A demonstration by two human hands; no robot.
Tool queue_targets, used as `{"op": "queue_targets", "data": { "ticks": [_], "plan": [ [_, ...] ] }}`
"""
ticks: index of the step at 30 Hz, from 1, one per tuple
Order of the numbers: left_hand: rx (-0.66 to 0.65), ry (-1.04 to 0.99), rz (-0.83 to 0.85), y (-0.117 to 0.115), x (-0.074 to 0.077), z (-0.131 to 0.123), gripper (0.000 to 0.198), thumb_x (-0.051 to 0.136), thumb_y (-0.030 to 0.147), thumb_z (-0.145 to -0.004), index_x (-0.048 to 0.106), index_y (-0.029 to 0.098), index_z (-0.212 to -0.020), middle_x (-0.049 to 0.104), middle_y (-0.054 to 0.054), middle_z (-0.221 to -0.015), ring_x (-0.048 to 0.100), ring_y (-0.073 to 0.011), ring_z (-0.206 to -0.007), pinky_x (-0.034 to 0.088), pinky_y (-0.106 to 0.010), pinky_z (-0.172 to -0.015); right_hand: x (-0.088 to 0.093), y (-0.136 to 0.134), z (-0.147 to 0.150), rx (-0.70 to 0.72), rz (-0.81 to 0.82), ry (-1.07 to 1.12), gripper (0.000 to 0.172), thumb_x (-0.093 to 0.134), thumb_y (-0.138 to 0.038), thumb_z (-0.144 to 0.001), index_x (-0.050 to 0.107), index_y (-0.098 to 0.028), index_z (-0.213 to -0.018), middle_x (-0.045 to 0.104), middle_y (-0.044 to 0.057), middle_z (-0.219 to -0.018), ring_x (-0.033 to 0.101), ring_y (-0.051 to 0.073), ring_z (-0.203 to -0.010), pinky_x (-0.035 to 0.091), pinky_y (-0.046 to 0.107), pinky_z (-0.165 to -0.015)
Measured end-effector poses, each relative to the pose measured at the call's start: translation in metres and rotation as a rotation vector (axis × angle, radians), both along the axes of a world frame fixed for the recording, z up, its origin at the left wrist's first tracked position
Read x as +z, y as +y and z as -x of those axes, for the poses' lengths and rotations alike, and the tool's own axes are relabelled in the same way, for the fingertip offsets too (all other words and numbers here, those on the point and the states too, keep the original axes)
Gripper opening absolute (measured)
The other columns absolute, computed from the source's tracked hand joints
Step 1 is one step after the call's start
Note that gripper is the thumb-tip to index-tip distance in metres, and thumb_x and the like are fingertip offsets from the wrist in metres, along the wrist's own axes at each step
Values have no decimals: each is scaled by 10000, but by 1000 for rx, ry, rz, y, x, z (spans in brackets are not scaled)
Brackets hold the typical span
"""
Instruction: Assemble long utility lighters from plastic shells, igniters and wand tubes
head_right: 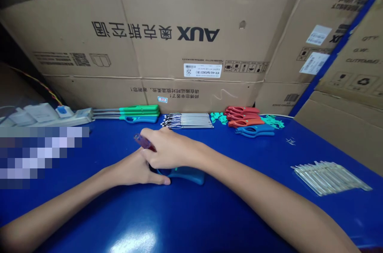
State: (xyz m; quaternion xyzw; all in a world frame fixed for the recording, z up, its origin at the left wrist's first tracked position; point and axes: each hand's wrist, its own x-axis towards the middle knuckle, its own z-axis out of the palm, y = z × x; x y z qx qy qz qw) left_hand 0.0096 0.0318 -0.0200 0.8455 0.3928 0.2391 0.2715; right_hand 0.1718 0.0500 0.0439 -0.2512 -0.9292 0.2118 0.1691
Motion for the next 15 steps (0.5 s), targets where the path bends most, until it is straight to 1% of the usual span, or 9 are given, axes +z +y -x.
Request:
{"op": "queue_targets", "data": {
  "ticks": [2,5,8,11,13,15],
  "plan": [
    [5,-10,18,0,-1,1,691,845,469,-622,629,188,-1216,694,-64,-1163,636,-308,-1059,499,-425,-986,1,-2,1,-11,-45,-44,64,517,-243,-874,485,-190,-858,554,-4,-706,485,127,-615,327,239,-538],
    [6,-33,26,1,-1,1,630,851,453,-611,654,184,-1146,703,-57,-1113,647,-301,-1017,520,-420,-953,2,-4,2,-8,-82,-61,69,512,-251,-885,513,-182,-882,577,10,-714,506,135,-631,328,236,-537],
    [-28,-62,56,3,-3,0,474,851,407,-613,689,167,-989,718,-43,-1010,662,-276,-946,553,-372,-866,4,-7,3,-5,-124,-101,106,509,-259,-901,549,-172,-947,610,34,-746,534,149,-652,320,232,-524],
    [-61,-68,80,3,-7,1,305,834,382,-632,708,165,-805,729,-25,-893,666,-256,-897,560,-327,-786,5,-12,5,-14,-158,-182,145,515,-272,-923,574,-160,-994,643,66,-771,558,161,-637,288,231,-487],
    [-92,-69,96,4,-8,2,231,804,378,-674,720,175,-746,733,-5,-810,673,-225,-830,558,-295,-739,4,-15,7,0,-165,-228,150,543,-273,-927,588,-153,-1004,666,76,-775,581,165,-633,280,230,-480],
    [-136,-68,109,4,-9,3,187,774,380,-710,739,197,-722,732,17,-755,673,-192,-767,552,-272,-727,-2,-16,8,22,-192,-255,162,583,-278,-917,595,-149,-1013,686,81,-783,598,164,-629,273,230,-479]
  ]
}}
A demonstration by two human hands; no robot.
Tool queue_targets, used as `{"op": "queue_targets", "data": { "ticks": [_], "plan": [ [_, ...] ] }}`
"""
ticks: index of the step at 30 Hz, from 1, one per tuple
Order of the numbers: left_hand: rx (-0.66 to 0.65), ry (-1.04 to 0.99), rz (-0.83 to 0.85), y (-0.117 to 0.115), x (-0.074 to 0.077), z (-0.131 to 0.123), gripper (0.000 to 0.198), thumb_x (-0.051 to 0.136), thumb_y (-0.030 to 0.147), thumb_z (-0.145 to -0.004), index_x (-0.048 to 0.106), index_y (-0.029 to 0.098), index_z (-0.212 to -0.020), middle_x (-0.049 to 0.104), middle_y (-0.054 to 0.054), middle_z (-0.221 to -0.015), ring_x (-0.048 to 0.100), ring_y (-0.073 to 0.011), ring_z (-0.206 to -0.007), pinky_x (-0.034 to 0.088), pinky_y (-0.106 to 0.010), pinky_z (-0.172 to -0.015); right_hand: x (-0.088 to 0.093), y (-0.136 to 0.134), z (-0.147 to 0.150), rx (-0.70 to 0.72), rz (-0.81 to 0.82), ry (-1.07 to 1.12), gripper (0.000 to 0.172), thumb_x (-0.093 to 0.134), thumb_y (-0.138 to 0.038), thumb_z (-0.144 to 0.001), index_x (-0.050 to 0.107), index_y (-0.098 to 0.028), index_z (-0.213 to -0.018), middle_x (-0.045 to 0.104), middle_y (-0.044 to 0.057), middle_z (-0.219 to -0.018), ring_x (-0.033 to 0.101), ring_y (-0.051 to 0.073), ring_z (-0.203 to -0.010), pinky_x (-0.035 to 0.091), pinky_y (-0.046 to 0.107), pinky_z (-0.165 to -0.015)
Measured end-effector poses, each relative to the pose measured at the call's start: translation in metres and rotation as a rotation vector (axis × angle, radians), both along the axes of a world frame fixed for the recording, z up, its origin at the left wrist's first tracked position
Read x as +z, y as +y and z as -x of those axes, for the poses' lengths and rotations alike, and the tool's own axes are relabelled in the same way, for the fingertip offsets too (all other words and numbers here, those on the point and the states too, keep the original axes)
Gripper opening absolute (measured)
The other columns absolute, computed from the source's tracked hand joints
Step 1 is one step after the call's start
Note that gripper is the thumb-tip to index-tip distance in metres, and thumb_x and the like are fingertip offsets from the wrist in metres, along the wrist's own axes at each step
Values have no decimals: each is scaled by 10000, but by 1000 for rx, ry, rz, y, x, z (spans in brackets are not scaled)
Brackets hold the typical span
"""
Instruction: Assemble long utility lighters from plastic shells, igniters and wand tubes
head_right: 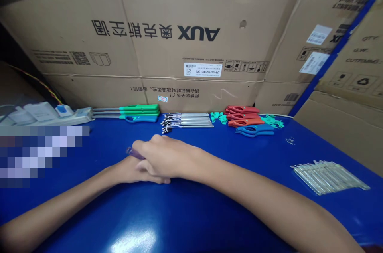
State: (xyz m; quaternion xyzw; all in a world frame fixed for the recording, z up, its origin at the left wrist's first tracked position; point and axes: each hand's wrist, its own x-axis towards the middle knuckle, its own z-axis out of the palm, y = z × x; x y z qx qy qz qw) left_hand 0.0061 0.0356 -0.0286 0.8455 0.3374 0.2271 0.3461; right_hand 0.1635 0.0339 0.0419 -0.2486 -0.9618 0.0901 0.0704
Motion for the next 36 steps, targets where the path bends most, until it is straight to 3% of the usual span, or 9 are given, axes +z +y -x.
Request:
{"op": "queue_targets", "data": {
  "ticks": [4,7,12,16,23,31,36],
  "plan": [
    [-10,1,-24,1,2,0,196,767,411,-703,732,228,-640,734,25,-772,666,-204,-831,532,-278,-789,-15,1,2,79,-112,43,184,608,-242,-898,582,-138,-1048,698,77,-809,591,153,-618,237,243,-468],
    [18,1,-47,1,3,-2,215,765,400,-695,704,211,-613,726,13,-776,655,-214,-843,522,-279,-774,-17,1,2,108,-110,47,181,575,-217,-910,563,-138,-1073,688,62,-790,558,138,-592,227,243,-458],
    [10,-10,-50,0,0,-3,127,727,254,-693,653,180,-621,707,28,-701,645,-164,-714,509,-250,-713,-3,-9,-8,-32,-30,-7,144,486,-219,-938,540,-143,-1048,644,51,-747,480,126,-540,200,245,-440],
    [46,-19,-68,-1,1,-3,177,767,263,-676,654,175,-779,720,22,-801,663,-178,-779,512,-250,-708,4,-15,-23,-126,101,65,162,433,-257,-960,494,-169,-1082,577,9,-695,464,132,-552,245,230,-463],
    [61,0,-123,-3,6,-5,267,808,315,-663,670,182,-850,709,-8,-977,653,-213,-915,497,-292,-829,-1,-15,-36,-190,178,189,102,435,-261,-965,481,-190,-1022,608,18,-753,532,149,-630,313,233,-516],
    [86,151,-142,0,5,-3,408,821,489,-671,737,227,-972,687,-33,-942,610,-239,-939,436,-338,-893,-23,-11,-56,-210,415,449,113,466,-296,-972,408,-211,-1019,655,6,-721,657,161,-629,457,237,-540],
    [93,156,-133,0,7,-3,421,823,498,-673,737,219,-976,689,-39,-953,607,-237,-934,427,-331,-879,-30,-10,-57,-193,421,517,146,485,-284,-968,417,-205,-1071,656,-2,-718,672,154,-633,506,256,-578]
  ]
}}
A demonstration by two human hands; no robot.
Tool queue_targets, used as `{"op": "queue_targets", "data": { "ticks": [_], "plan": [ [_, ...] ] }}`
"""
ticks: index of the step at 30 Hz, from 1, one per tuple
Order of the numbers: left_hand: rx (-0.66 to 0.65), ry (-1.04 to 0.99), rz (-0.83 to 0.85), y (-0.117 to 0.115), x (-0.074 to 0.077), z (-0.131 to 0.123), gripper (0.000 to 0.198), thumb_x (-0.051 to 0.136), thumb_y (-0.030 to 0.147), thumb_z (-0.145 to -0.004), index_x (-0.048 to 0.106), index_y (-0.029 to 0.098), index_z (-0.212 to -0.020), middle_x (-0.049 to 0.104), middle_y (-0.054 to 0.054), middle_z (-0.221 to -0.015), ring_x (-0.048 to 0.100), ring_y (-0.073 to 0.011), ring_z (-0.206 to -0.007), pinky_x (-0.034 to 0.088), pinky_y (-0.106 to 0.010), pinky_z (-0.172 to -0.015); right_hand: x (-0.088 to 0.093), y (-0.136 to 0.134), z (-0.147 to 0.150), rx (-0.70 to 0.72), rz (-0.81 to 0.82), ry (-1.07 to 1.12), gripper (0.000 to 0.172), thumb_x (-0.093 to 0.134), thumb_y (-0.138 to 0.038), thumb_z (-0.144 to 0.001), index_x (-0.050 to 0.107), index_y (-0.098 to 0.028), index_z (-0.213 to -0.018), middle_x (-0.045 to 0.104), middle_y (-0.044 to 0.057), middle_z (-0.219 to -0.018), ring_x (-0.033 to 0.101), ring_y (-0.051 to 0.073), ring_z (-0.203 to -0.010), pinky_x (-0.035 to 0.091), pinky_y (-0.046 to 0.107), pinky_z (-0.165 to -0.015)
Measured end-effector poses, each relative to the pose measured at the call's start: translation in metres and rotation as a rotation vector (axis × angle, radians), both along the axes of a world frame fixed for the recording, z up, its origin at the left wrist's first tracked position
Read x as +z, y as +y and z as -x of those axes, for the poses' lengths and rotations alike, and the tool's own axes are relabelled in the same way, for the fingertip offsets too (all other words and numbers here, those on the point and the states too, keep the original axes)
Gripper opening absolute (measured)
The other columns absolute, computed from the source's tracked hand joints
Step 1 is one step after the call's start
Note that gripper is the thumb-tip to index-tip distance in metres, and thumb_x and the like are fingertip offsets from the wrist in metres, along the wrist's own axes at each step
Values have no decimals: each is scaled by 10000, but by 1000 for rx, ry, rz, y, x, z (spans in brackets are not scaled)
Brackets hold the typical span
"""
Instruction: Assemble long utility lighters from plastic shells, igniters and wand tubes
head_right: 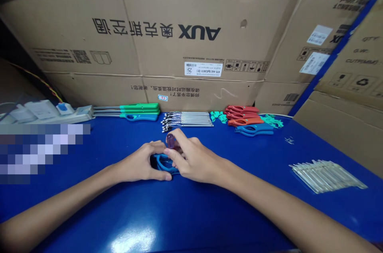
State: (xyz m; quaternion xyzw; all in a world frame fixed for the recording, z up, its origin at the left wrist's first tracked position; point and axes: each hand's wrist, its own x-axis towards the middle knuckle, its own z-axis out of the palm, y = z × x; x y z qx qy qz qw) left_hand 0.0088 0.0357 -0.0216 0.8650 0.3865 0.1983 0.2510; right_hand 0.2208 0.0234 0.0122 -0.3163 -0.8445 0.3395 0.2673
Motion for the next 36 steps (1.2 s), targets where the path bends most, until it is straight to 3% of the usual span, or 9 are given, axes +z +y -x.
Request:
{"op": "queue_targets", "data": {
  "ticks": [6,12,18,24,27,30,34,36],
  "plan": [
    [88,-39,60,-1,-2,-2,501,866,488,-595,697,190,-961,701,-37,-978,619,-244,-942,435,-335,-861,-6,1,-1,-46,28,138,133,468,-280,-982,385,-214,-1061,642,-1,-753,665,140,-648,525,262,-593],
    [154,-32,71,-1,-2,-2,527,870,538,-547,663,181,-875,682,-4,-862,610,-204,-803,433,-282,-702,-1,0,-5,-66,-1,172,138,455,-299,-990,363,-220,-1056,624,12,-828,636,122,-640,504,252,-569],
    [123,-100,90,1,-1,-1,495,872,539,-542,658,175,-800,637,21,-784,567,-151,-711,412,-246,-636,7,6,-18,-160,-207,46,144,465,-318,-986,391,-216,-1056,608,0,-780,568,118,-597,436,270,-565],
    [94,-87,75,1,-2,0,497,847,573,-569,653,181,-805,635,17,-808,567,-149,-718,422,-247,-647,4,17,-33,-235,-227,60,129,490,-318,-957,424,-213,-992,552,-21,-720,519,127,-596,407,276,-574],
    [83,-68,68,2,-1,0,501,847,570,-579,651,182,-827,634,14,-822,569,-154,-736,425,-251,-663,9,17,-39,-232,-233,-57,52,482,-233,-906,443,-211,-879,517,-24,-700,463,130,-603,373,276,-580],
    [74,-38,53,2,-1,0,501,842,577,-587,651,184,-833,634,10,-828,569,-161,-754,422,-256,-670,16,15,-42,-170,-198,-281,124,403,-140,-866,459,-199,-773,530,-2,-723,467,146,-667,364,289,-636],
    [77,-9,28,2,-1,0,510,821,605,-601,654,194,-853,633,4,-849,571,-174,-783,427,-272,-697,20,14,-46,-52,-70,-547,35,570,-217,-793,568,-187,-810,575,28,-852,508,166,-759,382,277,-664],
    [76,-6,15,2,-2,0,511,822,606,-600,656,197,-858,631,-2,-867,571,-185,-812,432,-282,-718,20,14,-47,-4,-15,-623,272,727,-285,-689,613,-197,-920,580,28,-925,517,170,-781,396,264,-659]
  ]
}}
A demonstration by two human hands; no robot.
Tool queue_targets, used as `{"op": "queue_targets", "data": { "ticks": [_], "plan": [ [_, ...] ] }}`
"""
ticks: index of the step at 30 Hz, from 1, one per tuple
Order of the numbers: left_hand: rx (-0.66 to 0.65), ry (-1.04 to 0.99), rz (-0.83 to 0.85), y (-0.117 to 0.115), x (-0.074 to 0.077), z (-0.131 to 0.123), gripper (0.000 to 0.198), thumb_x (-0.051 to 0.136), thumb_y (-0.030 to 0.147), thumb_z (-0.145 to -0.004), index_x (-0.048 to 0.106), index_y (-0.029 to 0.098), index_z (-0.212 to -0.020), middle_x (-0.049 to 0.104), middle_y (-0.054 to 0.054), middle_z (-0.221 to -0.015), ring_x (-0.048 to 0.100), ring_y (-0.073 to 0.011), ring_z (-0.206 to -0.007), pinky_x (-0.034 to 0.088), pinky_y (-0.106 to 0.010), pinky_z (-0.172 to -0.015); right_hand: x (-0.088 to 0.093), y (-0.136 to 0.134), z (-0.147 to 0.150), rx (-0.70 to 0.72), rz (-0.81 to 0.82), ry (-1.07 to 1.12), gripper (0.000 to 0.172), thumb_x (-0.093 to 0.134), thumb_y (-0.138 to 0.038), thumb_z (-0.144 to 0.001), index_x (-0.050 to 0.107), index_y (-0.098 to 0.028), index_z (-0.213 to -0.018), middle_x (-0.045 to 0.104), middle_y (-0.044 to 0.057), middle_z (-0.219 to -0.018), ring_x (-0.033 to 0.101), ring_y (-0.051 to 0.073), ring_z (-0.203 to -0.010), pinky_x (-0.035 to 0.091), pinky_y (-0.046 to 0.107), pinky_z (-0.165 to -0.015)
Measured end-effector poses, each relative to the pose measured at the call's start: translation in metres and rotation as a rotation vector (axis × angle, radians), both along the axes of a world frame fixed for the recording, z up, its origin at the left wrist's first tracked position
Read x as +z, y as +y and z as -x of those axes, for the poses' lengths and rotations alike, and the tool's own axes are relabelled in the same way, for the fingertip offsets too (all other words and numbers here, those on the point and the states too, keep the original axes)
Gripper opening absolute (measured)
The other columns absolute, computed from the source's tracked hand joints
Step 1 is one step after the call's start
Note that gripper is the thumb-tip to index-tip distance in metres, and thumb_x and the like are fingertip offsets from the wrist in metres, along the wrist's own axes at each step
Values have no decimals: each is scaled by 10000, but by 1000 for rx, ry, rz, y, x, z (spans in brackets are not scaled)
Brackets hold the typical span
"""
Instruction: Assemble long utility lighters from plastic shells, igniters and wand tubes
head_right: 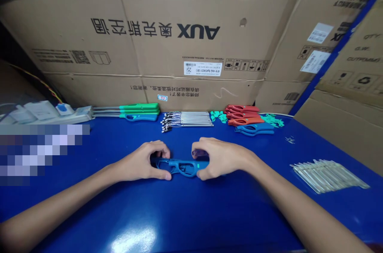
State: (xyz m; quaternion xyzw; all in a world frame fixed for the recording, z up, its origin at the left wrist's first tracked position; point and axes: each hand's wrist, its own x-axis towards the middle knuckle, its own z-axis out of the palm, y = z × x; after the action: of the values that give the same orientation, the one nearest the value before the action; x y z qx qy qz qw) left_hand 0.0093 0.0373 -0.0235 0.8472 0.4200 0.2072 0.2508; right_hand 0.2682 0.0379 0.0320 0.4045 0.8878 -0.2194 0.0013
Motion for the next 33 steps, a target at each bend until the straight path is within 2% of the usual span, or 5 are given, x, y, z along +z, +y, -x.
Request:
{"op": "queue_targets", "data": {
  "ticks": [4,12,19,26,33],
  "plan": [
    [-5,-4,-9,0,1,-1,491,842,578,-592,660,204,-854,625,-7,-869,565,-203,-845,438,-295,-734,0,3,-1,-42,74,-38,459,842,-287,-590,637,-206,-992,603,6,-899,533,165,-768,395,240,-632],
    [-9,-24,-2,-1,2,-3,479,850,559,-597,666,197,-851,629,-9,-863,575,-198,-830,444,-295,-733,0,18,-8,-36,166,113,216,756,-187,-645,633,-154,-819,550,-50,-678,451,101,-602,357,222,-561],
    [7,-10,-12,-3,4,-3,477,857,545,-598,678,185,-855,651,-21,-862,590,-204,-829,448,-301,-725,-6,29,-16,-35,202,260,151,660,-256,-745,621,-145,-842,604,-4,-751,497,113,-649,407,239,-607],
    [-61,12,-72,-2,5,2,587,868,602,-523,653,185,-876,653,-23,-894,590,-200,-826,446,-315,-762,-25,34,-12,-91,33,304,160,528,-186,-852,613,-140,-980,547,-19,-702,467,111,-606,379,226,-566],
    [-148,70,-203,-5,13,7,129,636,292,-824,656,185,-893,660,-38,-902,589,-206,-890,440,-370,-863,-37,21,4,-37,-207,220,209,494,-174,-922,637,-170,-1075,685,69,-908,611,185,-798,423,286,-706]
  ]
}}
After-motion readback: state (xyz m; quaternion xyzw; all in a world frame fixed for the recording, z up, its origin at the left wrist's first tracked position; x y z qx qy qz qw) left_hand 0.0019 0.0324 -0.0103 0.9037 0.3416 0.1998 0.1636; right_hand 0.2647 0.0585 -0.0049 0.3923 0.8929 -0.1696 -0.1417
